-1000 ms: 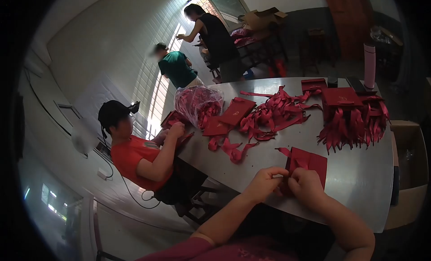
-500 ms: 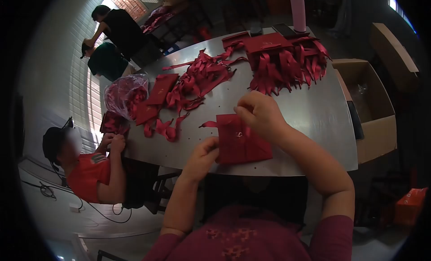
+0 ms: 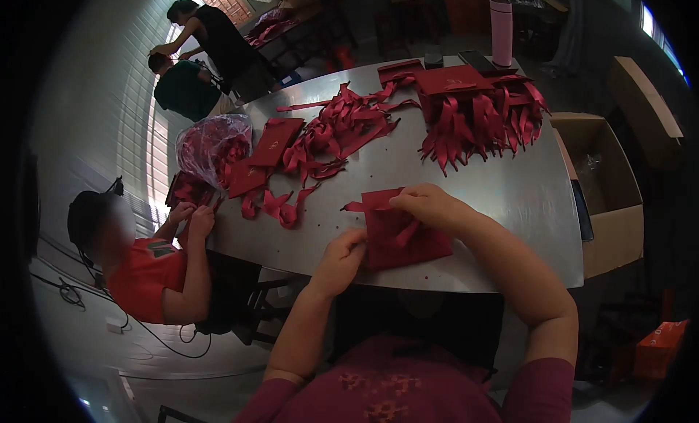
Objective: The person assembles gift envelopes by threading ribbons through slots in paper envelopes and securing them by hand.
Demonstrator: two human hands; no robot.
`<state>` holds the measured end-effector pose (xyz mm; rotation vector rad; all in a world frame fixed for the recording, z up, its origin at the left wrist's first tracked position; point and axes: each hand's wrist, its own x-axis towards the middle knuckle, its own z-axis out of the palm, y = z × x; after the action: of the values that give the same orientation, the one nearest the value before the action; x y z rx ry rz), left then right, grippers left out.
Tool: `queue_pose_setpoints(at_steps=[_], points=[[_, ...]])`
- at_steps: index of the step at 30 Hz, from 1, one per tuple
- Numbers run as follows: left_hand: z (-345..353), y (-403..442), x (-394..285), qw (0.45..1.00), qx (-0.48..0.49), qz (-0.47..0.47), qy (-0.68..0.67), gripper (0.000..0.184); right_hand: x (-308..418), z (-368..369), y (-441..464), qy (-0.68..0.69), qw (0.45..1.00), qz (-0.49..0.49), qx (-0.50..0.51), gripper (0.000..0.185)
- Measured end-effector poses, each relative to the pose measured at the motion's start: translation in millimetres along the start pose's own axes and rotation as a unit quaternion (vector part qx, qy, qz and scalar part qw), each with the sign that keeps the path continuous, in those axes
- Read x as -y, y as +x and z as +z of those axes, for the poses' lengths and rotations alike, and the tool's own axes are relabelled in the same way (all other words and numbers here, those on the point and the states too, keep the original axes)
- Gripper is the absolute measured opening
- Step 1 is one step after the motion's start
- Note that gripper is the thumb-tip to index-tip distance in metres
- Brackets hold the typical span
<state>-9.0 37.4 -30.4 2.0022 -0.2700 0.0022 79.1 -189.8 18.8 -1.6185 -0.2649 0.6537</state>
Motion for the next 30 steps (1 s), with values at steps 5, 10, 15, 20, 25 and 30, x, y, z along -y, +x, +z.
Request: queue_pose_setpoints(at_steps=[5,10,15,20,25,30], points=[[-22,2,-4,0.992,0.031,0.021,0.122,0.021,-18,-7,15,0.211,0.972,0.093,0.037,0.012],[-31,5,-2,0.985,0.007,0.05,0.163,0.013,-27,-4,18,0.294,0.952,0.083,0.007,0.012],[-53,14,4,0.973,-0.025,0.049,0.222,0.01,-36,10,9,0.399,0.912,0.004,0.094,0.014],[-76,41,16,0.947,0.014,0.147,0.287,0.01,-48,19,16,0.334,0.927,-0.01,0.17,0.015],[-93,81,16,0.948,0.213,0.117,0.205,0.009,-47,22,15,0.27,0.946,-0.004,0.18,0.013],[-94,92,12,0.927,0.249,0.172,0.221,0.004,-45,21,13,0.342,0.924,0.012,0.171,0.016]])
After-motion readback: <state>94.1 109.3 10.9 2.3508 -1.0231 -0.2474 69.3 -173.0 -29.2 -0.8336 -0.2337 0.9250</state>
